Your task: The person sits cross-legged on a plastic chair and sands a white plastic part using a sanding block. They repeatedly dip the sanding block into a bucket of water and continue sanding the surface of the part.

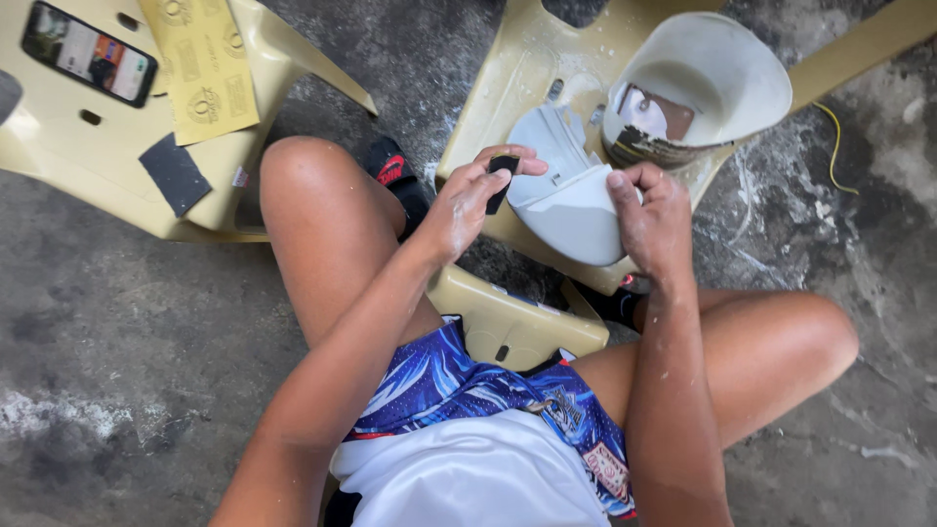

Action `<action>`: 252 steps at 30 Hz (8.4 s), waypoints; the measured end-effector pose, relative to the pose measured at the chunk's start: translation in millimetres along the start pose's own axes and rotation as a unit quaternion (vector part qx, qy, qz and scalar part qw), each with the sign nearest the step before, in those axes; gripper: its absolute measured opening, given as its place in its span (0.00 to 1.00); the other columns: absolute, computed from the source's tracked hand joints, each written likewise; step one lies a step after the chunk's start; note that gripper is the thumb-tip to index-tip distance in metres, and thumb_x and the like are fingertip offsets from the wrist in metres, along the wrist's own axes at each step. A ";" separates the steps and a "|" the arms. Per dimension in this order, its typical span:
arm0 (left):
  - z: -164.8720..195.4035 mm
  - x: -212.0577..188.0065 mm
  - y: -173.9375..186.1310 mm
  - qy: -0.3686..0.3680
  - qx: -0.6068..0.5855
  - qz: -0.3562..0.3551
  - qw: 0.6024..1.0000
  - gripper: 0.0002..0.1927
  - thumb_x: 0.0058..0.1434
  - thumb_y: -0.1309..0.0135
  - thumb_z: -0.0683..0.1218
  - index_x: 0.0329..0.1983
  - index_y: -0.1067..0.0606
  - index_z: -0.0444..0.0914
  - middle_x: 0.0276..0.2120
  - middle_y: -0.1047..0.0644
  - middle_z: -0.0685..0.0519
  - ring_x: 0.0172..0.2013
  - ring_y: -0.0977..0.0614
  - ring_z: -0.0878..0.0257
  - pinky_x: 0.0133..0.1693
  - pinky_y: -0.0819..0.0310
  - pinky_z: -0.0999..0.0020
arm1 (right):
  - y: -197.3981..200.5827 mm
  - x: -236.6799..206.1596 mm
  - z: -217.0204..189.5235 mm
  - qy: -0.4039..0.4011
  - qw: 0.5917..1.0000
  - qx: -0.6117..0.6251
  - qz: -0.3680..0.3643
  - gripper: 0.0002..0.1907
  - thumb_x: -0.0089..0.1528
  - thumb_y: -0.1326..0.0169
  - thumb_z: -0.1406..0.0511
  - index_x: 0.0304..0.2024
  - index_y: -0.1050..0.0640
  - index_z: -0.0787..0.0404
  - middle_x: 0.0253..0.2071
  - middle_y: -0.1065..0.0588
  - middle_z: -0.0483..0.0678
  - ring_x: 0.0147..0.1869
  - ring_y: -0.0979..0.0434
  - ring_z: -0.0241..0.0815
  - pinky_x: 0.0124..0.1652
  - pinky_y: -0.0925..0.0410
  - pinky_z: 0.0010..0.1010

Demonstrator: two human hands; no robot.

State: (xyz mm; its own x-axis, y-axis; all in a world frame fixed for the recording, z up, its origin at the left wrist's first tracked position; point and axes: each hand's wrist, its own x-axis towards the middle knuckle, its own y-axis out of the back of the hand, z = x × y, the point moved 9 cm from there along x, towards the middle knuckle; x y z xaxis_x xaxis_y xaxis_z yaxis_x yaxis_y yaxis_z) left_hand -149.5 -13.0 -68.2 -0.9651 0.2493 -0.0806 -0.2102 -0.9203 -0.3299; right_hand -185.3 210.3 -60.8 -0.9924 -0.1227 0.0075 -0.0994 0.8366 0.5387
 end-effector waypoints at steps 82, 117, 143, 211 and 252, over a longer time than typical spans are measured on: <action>33.1 -33.2 -55.5 -0.217 0.528 -0.131 0.811 0.23 0.63 0.38 0.59 0.29 0.31 0.37 0.24 0.27 0.49 0.25 0.23 0.48 0.29 0.32 0.56 | -34.4 -105.4 -41.7 0.167 0.972 -0.164 0.032 0.34 0.53 0.48 0.78 0.65 0.25 0.63 0.68 0.28 0.53 0.52 0.30 0.55 0.59 0.34 0.40; 44.5 -36.5 -48.0 -0.210 0.460 -0.117 0.855 0.25 0.61 0.37 0.59 0.25 0.34 0.37 0.21 0.29 0.47 0.26 0.24 0.46 0.31 0.31 0.55 | -26.2 -104.1 -71.7 0.204 0.960 -0.184 -0.047 0.32 0.56 0.46 0.80 0.62 0.21 0.55 0.66 0.24 0.47 0.50 0.31 0.47 0.56 0.34 0.36; 37.9 -40.2 -40.4 -0.151 0.414 -0.156 0.884 0.18 0.66 0.40 0.55 0.35 0.28 0.36 0.30 0.25 0.46 0.34 0.21 0.45 0.35 0.30 0.52 | -24.3 -105.5 -88.2 0.217 0.955 -0.197 -0.051 0.28 0.54 0.45 0.80 0.55 0.18 0.54 0.61 0.22 0.45 0.48 0.30 0.47 0.52 0.33 0.34; 39.0 -45.0 -47.8 -0.200 0.414 -0.149 0.876 0.20 0.63 0.40 0.58 0.31 0.28 0.37 0.25 0.26 0.48 0.30 0.21 0.46 0.32 0.30 0.53 | -15.5 -108.8 -87.3 0.172 0.962 -0.210 -0.017 0.30 0.52 0.46 0.81 0.57 0.19 0.58 0.61 0.22 0.48 0.46 0.34 0.48 0.51 0.33 0.33; 34.2 -46.3 -44.3 -0.184 0.415 -0.146 0.879 0.22 0.62 0.39 0.58 0.29 0.30 0.37 0.24 0.27 0.48 0.28 0.23 0.46 0.32 0.31 0.54 | -14.1 -104.7 -96.5 0.151 0.964 -0.220 0.000 0.29 0.56 0.45 0.82 0.57 0.18 0.56 0.60 0.21 0.44 0.49 0.31 0.46 0.51 0.33 0.31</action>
State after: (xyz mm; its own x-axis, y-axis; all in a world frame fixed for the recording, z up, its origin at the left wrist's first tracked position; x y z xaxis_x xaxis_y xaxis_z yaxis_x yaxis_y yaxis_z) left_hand -100.8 5.9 -17.7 -0.8043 0.5370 0.2546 -0.3509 -0.7748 0.5259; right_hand -73.0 159.9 12.1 -0.9193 -0.3289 0.2161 0.0062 0.5370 0.8436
